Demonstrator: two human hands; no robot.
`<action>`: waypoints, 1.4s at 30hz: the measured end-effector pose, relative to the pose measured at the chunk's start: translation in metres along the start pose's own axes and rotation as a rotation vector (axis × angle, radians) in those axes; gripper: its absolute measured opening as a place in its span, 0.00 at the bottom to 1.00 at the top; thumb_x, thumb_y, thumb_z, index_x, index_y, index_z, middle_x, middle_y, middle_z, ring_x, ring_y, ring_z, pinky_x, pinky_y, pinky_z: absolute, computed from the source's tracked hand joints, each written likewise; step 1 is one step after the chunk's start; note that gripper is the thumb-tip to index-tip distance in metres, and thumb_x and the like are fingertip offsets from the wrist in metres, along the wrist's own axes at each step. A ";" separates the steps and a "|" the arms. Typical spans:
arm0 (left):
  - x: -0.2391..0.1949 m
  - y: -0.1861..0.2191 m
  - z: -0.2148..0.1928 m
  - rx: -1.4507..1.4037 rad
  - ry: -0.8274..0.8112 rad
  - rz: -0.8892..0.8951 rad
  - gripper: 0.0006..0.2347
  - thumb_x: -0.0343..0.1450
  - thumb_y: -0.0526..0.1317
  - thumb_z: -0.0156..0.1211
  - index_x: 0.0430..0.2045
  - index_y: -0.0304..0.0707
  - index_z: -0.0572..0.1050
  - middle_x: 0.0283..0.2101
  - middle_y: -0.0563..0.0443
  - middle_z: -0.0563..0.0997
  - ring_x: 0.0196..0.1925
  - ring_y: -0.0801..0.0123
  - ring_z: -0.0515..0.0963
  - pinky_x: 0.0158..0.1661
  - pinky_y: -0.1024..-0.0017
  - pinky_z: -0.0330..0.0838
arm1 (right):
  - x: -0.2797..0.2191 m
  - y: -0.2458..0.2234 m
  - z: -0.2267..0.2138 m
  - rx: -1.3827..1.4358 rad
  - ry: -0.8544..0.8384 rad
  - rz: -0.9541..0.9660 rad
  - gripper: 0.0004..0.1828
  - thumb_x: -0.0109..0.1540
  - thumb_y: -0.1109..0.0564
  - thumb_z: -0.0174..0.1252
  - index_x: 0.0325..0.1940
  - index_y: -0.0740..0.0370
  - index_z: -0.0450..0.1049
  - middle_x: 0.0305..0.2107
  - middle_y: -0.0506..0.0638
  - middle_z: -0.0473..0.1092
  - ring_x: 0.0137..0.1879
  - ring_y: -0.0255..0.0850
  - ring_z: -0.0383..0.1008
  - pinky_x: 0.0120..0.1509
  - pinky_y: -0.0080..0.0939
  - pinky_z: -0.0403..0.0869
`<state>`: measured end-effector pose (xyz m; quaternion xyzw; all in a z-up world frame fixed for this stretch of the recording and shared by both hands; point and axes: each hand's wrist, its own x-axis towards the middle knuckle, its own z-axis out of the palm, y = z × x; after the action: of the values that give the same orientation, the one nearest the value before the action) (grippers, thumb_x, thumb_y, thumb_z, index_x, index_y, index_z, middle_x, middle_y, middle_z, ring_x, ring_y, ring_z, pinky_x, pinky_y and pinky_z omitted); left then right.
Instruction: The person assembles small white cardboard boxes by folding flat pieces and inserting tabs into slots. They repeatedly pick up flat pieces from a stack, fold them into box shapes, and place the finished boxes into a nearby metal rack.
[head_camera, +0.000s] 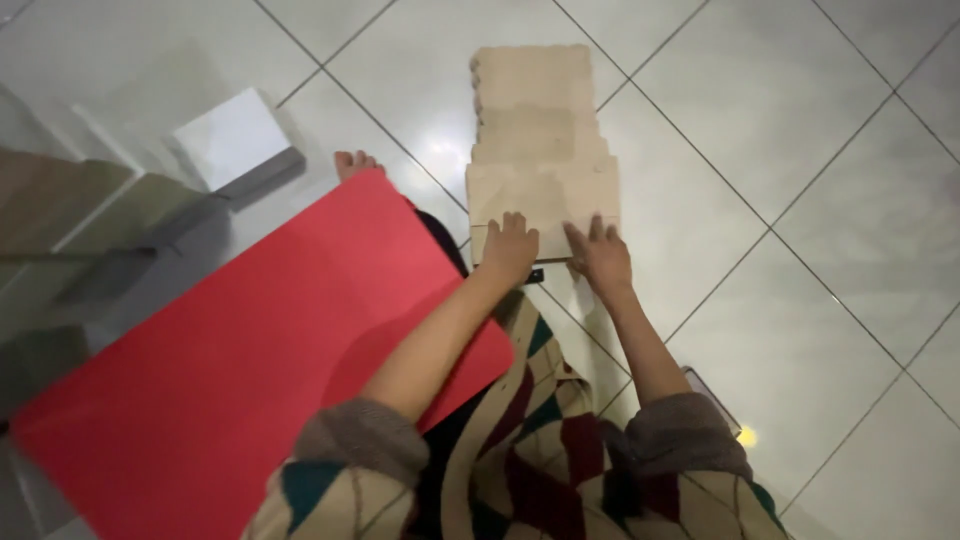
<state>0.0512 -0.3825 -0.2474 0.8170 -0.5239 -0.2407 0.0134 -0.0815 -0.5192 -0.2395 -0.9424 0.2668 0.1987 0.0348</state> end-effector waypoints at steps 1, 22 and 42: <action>0.024 0.002 0.014 -0.001 -0.005 0.007 0.20 0.69 0.33 0.60 0.59 0.35 0.72 0.68 0.26 0.64 0.73 0.36 0.61 0.65 0.37 0.55 | 0.004 0.005 -0.002 0.001 -0.005 0.007 0.39 0.63 0.43 0.64 0.76 0.33 0.59 0.71 0.64 0.59 0.73 0.64 0.63 0.70 0.62 0.69; 0.099 0.005 0.064 0.018 -0.297 -0.309 0.21 0.81 0.42 0.38 0.73 0.51 0.56 0.76 0.29 0.51 0.77 0.37 0.54 0.62 0.50 0.63 | 0.036 0.033 -0.050 -0.196 -0.113 -0.328 0.22 0.64 0.42 0.61 0.63 0.28 0.75 0.39 0.53 0.79 0.45 0.48 0.84 0.50 0.47 0.80; -0.194 0.000 -0.251 0.351 0.976 -0.151 0.20 0.78 0.26 0.47 0.68 0.29 0.64 0.69 0.28 0.63 0.72 0.41 0.66 0.72 0.50 0.59 | -0.092 -0.045 -0.259 0.135 1.008 -0.620 0.41 0.51 0.76 0.51 0.67 0.58 0.78 0.60 0.52 0.78 0.44 0.55 0.65 0.51 0.54 0.65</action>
<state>0.0884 -0.2734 0.0482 0.8594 -0.4288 0.2592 0.1013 -0.0371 -0.4800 0.0324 -0.9503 -0.0251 -0.3098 0.0199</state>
